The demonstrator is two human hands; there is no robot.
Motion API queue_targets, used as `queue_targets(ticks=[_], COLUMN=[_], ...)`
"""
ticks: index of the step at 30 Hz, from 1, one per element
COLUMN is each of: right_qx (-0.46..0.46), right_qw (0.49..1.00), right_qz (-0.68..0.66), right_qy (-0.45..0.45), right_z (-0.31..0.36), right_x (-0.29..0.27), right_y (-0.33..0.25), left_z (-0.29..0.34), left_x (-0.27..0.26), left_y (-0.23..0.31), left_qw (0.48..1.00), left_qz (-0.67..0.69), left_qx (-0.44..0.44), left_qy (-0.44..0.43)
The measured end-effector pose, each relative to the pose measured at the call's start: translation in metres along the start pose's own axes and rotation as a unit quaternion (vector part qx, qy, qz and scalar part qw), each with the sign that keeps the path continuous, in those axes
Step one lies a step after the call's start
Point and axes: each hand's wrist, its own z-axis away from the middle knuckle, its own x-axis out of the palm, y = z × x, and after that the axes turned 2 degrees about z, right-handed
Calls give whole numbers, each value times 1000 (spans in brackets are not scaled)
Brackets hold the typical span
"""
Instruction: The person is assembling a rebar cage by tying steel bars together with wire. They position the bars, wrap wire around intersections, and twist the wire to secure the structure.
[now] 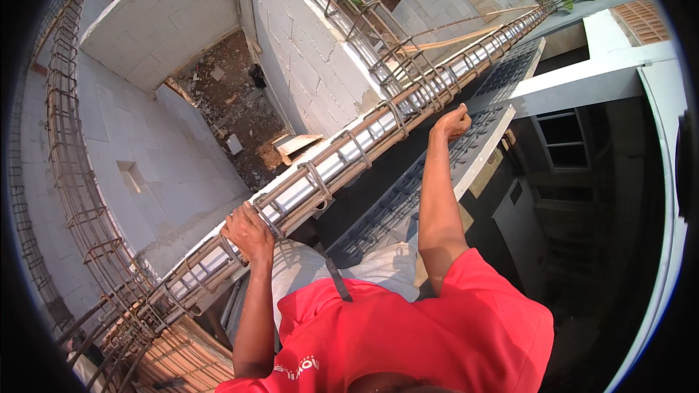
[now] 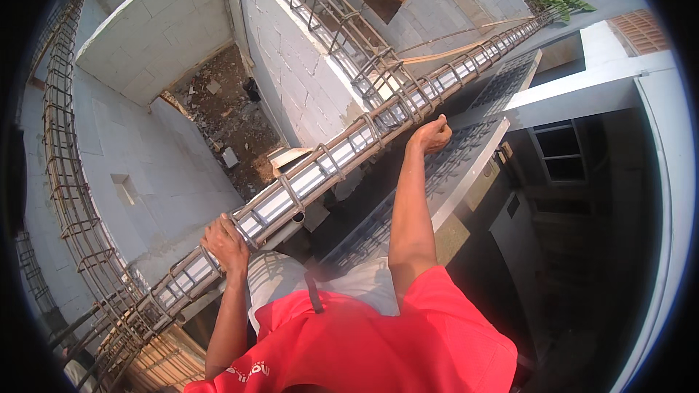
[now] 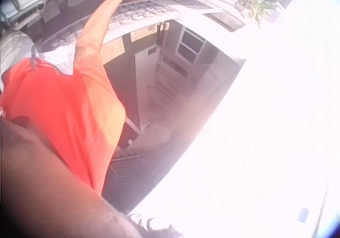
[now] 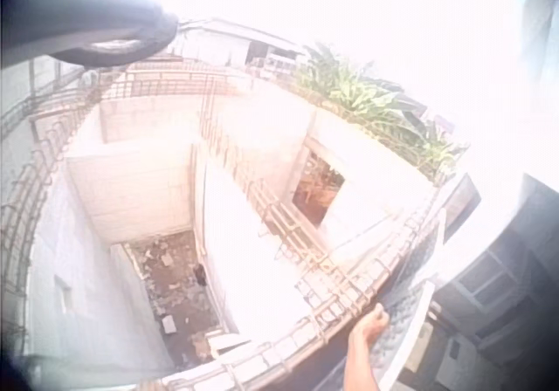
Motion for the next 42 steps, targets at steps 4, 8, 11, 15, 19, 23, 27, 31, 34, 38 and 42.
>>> queue_targets(ticks=[4,8,11,15,19,23,27,31,34,38,42], right_qx=[-194,-300,-429,-492,-502,-472,-497,-503,-460,-436,-420], right_qw=[951,912,827,762,725,750,738,756,772,784,787], right_qz=[-125,6,14,51,124,59,22,-9,-32,-72,-72], right_qy=[-207,-280,-364,-418,-456,-459,-456,-419,-438,-436,-446], right_z=[112,203,236,277,297,288,278,276,273,268,264], right_x=[-105,-168,-169,-149,-142,-139,-134,-131,-131,-131,-130], right_y=[33,24,-6,-21,-8,2,7,10,10,10,12], left_z=[-2,-2,0,1,-2,-30,-111,-203,-238,-240,-228], left_x=[-7,-11,-12,-12,-23,-40,-20,59,134,211,267], left_y=[-2,-6,-10,-14,-16,3,65,179,274,364,406], left_qw=[998,995,992,988,977,952,865,750,715,714,693], left_qz=[67,104,129,153,212,305,476,562,505,443,472], left_qx=[-1,-7,-3,-5,-24,-22,-41,82,113,110,89], left_qy=[-3,-6,-4,-10,-24,-24,-150,-338,-471,-530,-538])
